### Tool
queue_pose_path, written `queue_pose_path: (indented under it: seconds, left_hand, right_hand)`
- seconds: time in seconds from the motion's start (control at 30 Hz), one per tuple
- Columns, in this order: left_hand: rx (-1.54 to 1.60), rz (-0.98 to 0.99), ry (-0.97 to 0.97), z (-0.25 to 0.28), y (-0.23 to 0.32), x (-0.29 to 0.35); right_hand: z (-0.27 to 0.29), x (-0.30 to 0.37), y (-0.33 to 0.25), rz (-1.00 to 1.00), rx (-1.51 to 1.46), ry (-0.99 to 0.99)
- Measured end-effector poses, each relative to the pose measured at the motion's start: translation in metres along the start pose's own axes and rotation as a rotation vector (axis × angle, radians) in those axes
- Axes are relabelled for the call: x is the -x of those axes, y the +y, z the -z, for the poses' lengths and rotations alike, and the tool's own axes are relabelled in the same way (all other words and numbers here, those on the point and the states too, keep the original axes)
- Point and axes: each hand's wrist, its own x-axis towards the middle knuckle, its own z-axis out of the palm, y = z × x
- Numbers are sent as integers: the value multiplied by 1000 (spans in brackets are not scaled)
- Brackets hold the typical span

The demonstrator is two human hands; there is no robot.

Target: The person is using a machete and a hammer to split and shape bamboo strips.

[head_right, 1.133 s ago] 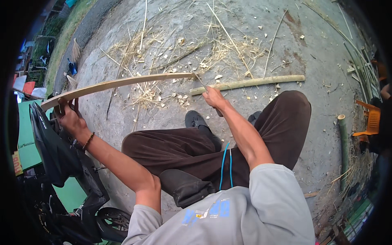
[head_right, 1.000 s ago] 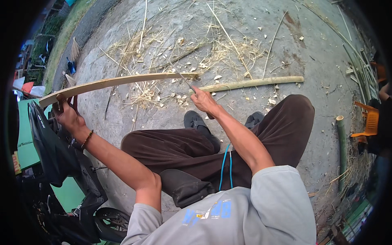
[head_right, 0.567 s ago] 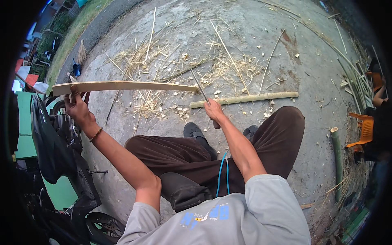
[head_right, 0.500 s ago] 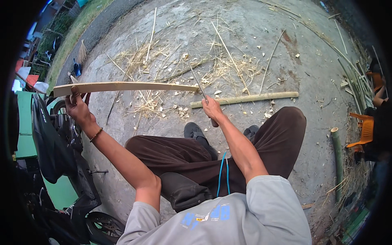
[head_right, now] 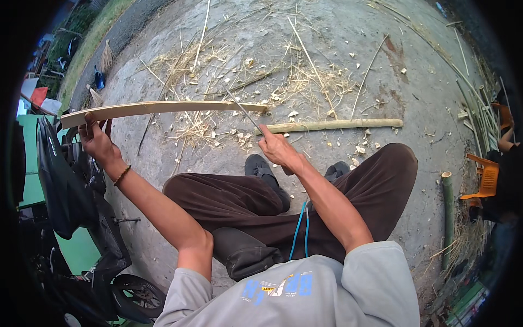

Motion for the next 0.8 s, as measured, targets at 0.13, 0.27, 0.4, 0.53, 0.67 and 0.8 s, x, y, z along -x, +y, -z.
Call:
queue_pose_path:
  seconds: [0.13,0.27,0.4,0.53,0.67,0.8]
  left_hand:
    - [-41,-9,18,2,7,0]
    - [-1,-33,10,-12,-3,2]
    - [-11,-44,21,-1,5,3]
    - [16,-50,-24,-16,8,3]
    - [-11,-74,-1,0,9,0]
    - [37,-26,29,-5,-10,4]
  right_hand:
    - [-2,-7,9,-98,-22,-28]
    - [-7,-8,99,-171,79,68]
    - [20,-16,69,-425,5,-105]
    - [1,-18,49,-230,35,44]
    - [-22,-14,5,-96,-67,8]
    - [-42,-20,125,-199,79,105]
